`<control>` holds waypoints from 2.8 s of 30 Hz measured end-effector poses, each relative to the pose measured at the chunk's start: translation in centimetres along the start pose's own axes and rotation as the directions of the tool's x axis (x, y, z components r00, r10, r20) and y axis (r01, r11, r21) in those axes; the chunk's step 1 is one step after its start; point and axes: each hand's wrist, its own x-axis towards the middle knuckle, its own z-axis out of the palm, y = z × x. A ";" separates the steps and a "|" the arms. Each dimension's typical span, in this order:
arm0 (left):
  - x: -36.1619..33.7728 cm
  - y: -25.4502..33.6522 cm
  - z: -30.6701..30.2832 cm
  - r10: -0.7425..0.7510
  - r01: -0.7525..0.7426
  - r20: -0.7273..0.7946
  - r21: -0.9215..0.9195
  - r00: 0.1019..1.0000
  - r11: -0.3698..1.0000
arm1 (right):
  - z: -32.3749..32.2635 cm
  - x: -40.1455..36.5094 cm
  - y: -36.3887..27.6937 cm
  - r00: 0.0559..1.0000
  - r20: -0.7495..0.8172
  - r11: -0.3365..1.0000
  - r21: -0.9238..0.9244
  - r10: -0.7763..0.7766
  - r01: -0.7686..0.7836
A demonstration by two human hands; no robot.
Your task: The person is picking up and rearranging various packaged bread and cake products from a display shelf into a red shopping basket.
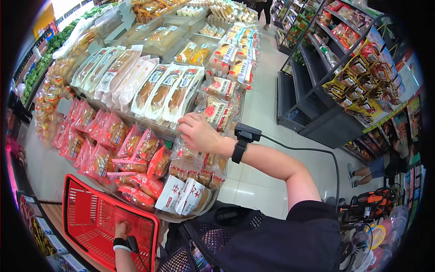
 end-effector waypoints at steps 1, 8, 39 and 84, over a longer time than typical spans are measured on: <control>0.3 -0.1 -0.2 0.002 -0.002 0.001 0.000 1.000 1.000 | 0.0 0.1 0.5 1.000 -0.001 1.000 -0.002 0.000 0.000; -0.8 0.8 0.6 0.026 -0.028 -0.020 -0.104 0.999 0.994 | -3.2 1.4 6.1 0.976 -0.145 0.985 0.074 0.165 -0.156; -4.7 3.7 4.2 0.173 -0.172 -0.006 -0.150 0.985 0.974 | -5.0 6.5 33.2 0.209 -0.237 0.294 0.421 0.949 -0.858; -21.2 19.5 15.4 0.826 -0.769 -0.021 -0.376 0.564 0.516 | 2.1 4.0 -13.7 0.634 0.750 -0.202 0.661 0.189 -0.723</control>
